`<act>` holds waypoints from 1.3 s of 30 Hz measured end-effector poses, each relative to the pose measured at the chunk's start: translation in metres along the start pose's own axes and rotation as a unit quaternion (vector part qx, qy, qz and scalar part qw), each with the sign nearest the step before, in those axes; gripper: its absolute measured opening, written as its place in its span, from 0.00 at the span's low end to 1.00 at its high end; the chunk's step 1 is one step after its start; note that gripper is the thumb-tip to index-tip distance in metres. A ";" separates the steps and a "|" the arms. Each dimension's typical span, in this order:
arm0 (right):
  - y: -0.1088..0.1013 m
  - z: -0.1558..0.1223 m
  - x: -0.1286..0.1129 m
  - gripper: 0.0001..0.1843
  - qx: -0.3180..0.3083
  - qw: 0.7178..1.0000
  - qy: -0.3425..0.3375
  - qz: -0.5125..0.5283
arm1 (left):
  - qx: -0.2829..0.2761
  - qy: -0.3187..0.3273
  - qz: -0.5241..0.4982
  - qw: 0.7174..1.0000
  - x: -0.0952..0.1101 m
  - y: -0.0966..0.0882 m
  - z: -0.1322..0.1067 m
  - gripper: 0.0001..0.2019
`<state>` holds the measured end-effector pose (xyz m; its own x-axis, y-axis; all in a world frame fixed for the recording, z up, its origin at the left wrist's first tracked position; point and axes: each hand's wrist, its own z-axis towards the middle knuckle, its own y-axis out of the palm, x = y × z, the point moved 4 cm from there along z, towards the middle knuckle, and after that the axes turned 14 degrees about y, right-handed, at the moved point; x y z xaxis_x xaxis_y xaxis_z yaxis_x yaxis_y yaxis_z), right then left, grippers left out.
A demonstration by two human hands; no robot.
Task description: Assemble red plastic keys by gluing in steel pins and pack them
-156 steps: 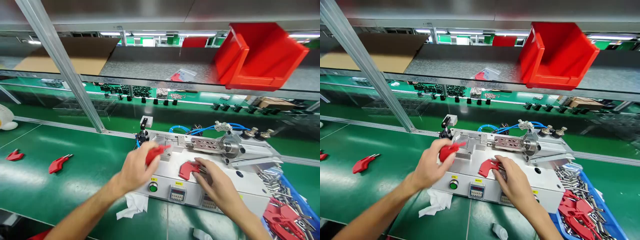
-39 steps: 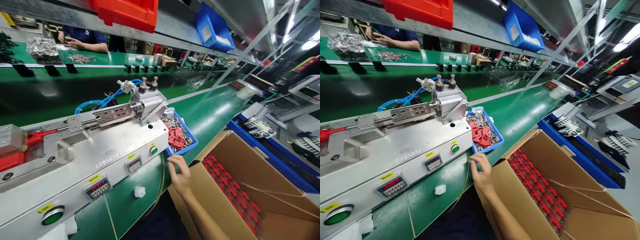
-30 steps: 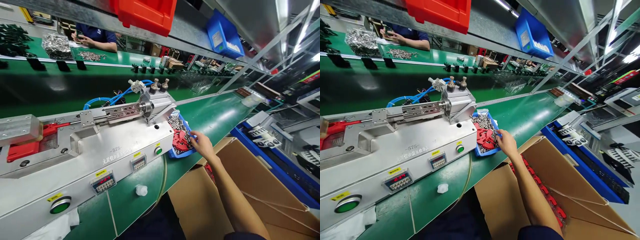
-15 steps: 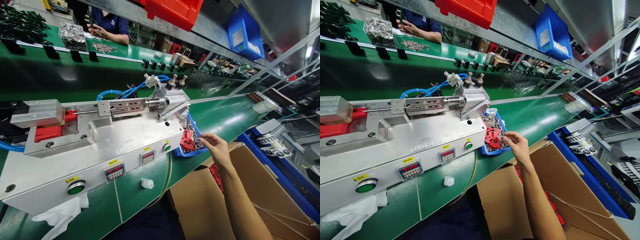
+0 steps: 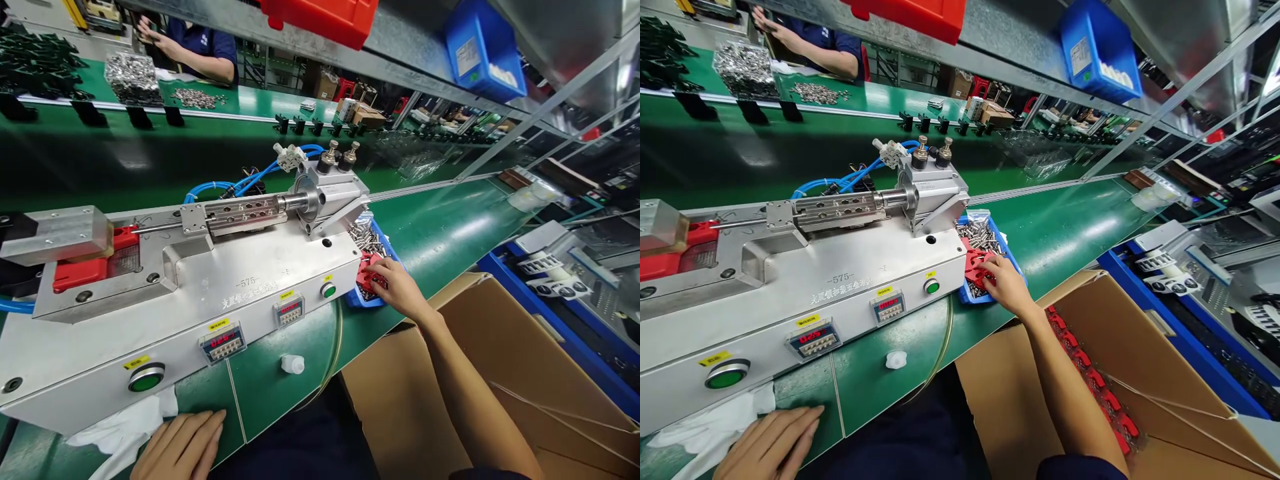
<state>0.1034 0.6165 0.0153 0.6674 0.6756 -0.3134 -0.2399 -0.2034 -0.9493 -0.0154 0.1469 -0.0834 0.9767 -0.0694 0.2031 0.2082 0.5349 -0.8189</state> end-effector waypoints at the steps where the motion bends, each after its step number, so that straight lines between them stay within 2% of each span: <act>1: 0.002 0.001 -0.002 0.14 -0.007 1.000 -0.003 -0.006 | 0.021 -0.031 -0.006 0.999 0.002 0.002 0.005 0.13; 4: 0.002 0.003 -0.006 0.11 -0.016 1.000 -0.012 -0.015 | 0.085 -0.092 -0.035 0.992 0.008 0.005 0.018 0.11; 6: -0.002 0.003 -0.007 0.10 -0.020 1.000 -0.018 -0.010 | 0.093 -0.080 -0.059 0.991 0.013 0.005 0.023 0.10; 9: -0.017 -0.003 -0.002 0.16 -0.011 1.000 -0.013 0.005 | 0.076 -0.062 -0.106 0.990 0.017 0.002 0.022 0.11; 12: -0.040 -0.020 -0.001 0.23 0.019 0.999 0.011 0.026 | 0.086 -0.110 -0.153 0.978 0.018 -0.006 0.018 0.11; 14: -0.053 -0.041 -0.015 0.23 0.041 0.997 0.014 0.065 | 0.092 -0.162 -0.198 0.962 0.018 -0.008 0.021 0.10; 16: -0.058 -0.067 -0.045 0.19 0.037 0.991 -0.029 0.128 | 0.083 -0.195 -0.269 0.940 0.020 -0.005 0.031 0.11; 18: -0.050 -0.096 -0.087 0.13 -0.012 0.973 -0.125 0.192 | 0.076 -0.203 -0.348 0.912 0.023 0.001 0.046 0.16; 20: -0.029 -0.122 -0.127 0.09 -0.088 0.941 -0.220 0.241 | 0.069 -0.200 -0.404 0.890 0.026 0.005 0.062 0.24; 21: -0.017 -0.132 -0.143 0.10 -0.112 0.925 -0.256 0.259 | 0.064 -0.200 -0.421 0.882 0.028 0.006 0.069 0.24; 23: 0.006 -0.143 -0.165 0.15 -0.127 0.905 -0.300 0.272 | 0.051 -0.211 -0.445 0.869 0.031 0.007 0.077 0.16; 25: 0.022 -0.145 -0.175 0.19 -0.121 0.901 -0.318 0.268 | 0.050 -0.235 -0.468 0.851 0.034 0.006 0.077 0.09; 28: 0.030 -0.140 -0.177 0.20 -0.123 0.901 -0.324 0.261 | 0.079 -0.317 -0.500 0.802 0.036 0.003 0.064 0.14; 30: 0.025 -0.138 -0.175 0.18 -0.122 0.899 -0.320 0.274 | 0.107 -0.388 -0.520 0.753 0.036 0.003 0.054 0.17; 34: 0.014 -0.135 -0.160 0.05 -0.078 0.915 -0.238 0.316 | 0.186 -0.490 -0.540 0.659 0.028 0.005 0.046 0.20; 35: 0.016 -0.134 -0.156 0.06 -0.067 0.922 -0.211 0.319 | 0.214 -0.502 -0.542 0.639 0.023 0.004 0.046 0.20; 36: 0.022 -0.133 -0.151 0.14 -0.063 0.928 -0.186 0.316 | 0.242 -0.511 -0.544 0.620 0.018 0.004 0.047 0.21; 38: 0.042 -0.132 -0.146 0.27 -0.077 0.939 -0.154 0.299 | 0.292 -0.522 -0.547 0.586 0.006 0.002 0.047 0.22; 39: 0.056 -0.132 -0.146 0.29 -0.088 0.942 -0.144 0.289 | 0.313 -0.526 -0.544 0.574 0.000 0.001 0.045 0.23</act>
<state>0.0855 0.4128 0.0049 0.2356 0.5753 -0.7833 -0.3667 -0.6938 -0.6199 -0.0179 0.1857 -0.0602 -0.3537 -0.2781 0.8931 0.2852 0.8773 0.3861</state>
